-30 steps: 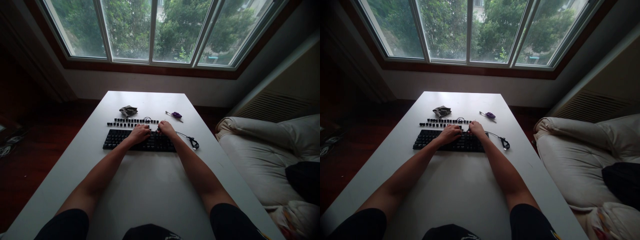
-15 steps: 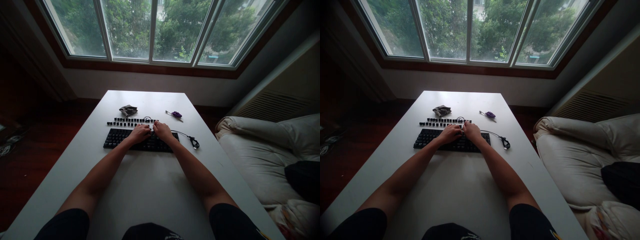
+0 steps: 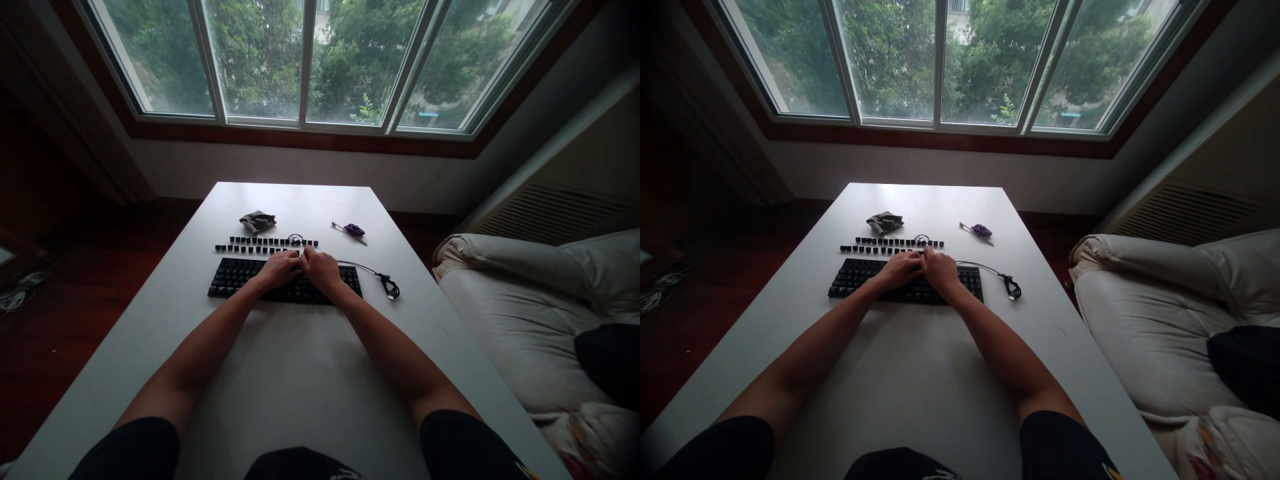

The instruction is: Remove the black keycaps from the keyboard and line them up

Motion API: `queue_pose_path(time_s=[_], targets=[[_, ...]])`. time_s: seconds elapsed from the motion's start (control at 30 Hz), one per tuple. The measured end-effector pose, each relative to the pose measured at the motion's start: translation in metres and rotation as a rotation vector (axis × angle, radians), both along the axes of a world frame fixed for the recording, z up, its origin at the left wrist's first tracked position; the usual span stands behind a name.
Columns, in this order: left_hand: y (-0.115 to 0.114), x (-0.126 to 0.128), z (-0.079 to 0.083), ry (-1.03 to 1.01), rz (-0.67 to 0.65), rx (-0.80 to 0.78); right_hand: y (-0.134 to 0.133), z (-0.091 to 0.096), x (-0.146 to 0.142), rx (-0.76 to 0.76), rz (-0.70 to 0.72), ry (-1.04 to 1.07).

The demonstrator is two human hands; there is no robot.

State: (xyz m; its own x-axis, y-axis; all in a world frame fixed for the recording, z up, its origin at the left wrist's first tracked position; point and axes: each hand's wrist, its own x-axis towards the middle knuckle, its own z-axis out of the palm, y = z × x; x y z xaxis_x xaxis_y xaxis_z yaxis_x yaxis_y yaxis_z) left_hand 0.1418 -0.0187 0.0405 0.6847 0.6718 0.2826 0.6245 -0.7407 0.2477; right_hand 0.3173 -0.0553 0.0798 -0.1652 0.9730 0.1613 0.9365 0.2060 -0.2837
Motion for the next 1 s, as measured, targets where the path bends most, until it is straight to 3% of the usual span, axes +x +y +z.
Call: queue_pose_path(time_s=[0.23,0.4,0.53,0.73,1.0], targets=[[0.000,-0.002,-0.002,-0.063,0.007,-0.053,-0.004,0.003,0.003,0.064,-0.072,0.031],[0.002,-0.002,-0.003,-0.085,-0.003,-0.076,0.006,0.013,0.019,0.128,-0.129,0.168],[0.002,-0.002,-0.003,-0.098,-0.003,-0.086,0.016,0.014,0.029,0.057,-0.128,0.253],[0.002,-0.003,-0.002,-0.091,0.003,-0.096,0.028,0.000,0.030,-0.143,-0.082,0.439],[0.002,-0.001,-0.007,-0.087,0.003,-0.074,0.040,-0.016,0.034,-0.256,-0.091,0.613]])
